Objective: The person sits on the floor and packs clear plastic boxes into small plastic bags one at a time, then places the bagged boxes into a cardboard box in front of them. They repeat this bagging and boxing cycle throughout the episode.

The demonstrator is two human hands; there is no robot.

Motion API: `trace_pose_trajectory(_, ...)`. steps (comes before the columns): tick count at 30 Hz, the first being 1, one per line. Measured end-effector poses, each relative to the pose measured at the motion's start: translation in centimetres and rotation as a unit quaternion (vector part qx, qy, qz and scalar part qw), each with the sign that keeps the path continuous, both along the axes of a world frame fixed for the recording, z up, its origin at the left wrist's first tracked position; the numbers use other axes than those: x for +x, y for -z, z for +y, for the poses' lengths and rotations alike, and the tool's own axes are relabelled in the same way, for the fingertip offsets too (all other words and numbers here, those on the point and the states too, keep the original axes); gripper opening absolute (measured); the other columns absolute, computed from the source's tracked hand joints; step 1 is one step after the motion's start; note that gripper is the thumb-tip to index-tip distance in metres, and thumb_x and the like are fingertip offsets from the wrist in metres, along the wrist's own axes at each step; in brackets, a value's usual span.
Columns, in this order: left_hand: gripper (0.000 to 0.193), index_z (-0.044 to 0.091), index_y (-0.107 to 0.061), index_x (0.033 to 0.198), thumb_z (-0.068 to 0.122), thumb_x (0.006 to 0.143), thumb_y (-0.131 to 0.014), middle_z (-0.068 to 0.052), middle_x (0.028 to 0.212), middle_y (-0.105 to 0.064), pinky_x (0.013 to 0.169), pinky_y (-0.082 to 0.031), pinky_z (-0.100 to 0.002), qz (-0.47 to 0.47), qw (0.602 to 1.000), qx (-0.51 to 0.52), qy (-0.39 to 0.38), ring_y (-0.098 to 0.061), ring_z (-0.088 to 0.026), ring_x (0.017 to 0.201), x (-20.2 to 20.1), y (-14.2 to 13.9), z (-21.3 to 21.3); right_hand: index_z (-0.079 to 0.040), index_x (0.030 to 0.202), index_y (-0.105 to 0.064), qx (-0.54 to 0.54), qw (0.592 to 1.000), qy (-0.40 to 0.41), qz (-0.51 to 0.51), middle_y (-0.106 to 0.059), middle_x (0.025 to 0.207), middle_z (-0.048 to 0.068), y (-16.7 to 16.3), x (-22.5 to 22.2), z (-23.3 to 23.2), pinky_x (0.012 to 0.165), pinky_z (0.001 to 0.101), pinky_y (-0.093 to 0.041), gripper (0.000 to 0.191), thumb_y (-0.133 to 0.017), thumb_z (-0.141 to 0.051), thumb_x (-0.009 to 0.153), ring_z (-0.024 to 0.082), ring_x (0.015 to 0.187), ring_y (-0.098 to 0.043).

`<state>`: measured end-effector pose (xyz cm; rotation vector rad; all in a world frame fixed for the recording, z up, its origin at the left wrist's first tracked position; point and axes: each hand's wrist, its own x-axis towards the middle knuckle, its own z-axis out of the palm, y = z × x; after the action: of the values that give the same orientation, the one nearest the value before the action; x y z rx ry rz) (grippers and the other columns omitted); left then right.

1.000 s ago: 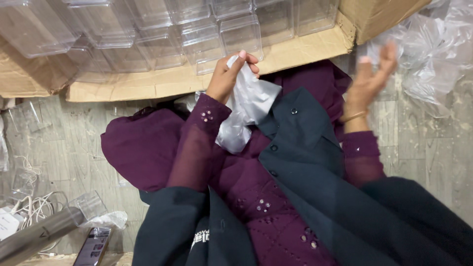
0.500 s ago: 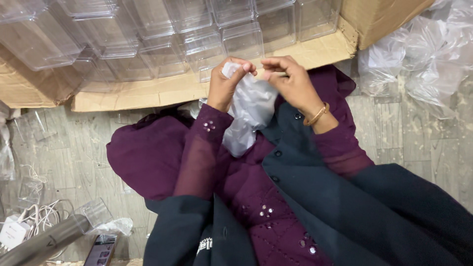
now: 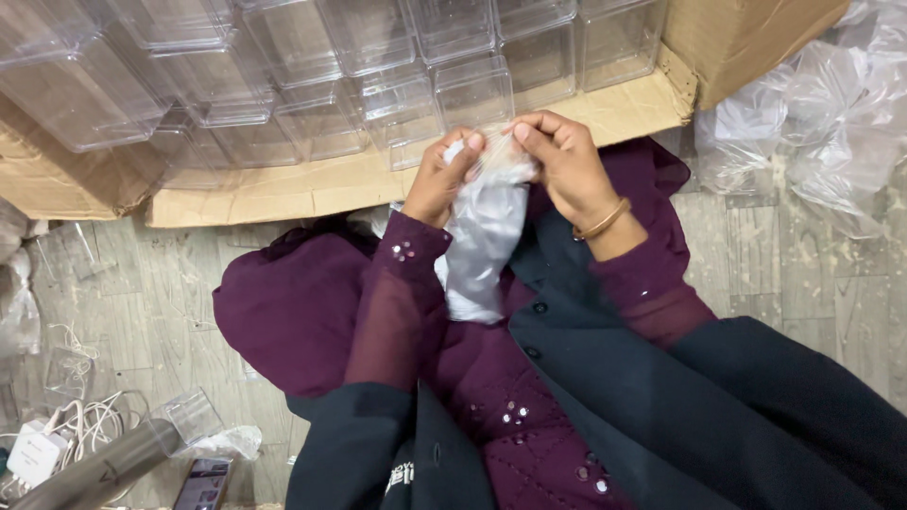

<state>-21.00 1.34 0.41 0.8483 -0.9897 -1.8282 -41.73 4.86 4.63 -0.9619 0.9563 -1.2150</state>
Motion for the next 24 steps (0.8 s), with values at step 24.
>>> trace_pose_trajectory(24, 0.019, 0.006, -0.070, 0.116, 0.008, 0.099, -0.059, 0.006, 0.075, -0.059, 0.054, -0.037, -0.023, -0.113, 0.989, -0.094, -0.031, -0.048, -0.005, 0.060, -0.5, -2.1, -0.3, -0.006, 0.114, -0.069, -0.120, 0.947, 0.172, 0.244, -0.066, 0.108, 0.003, -0.8, -4.3, 0.4, 0.085, 0.0222, -0.052, 0.015, -0.062, 0.004, 0.104, 0.012, 0.096, -0.063)
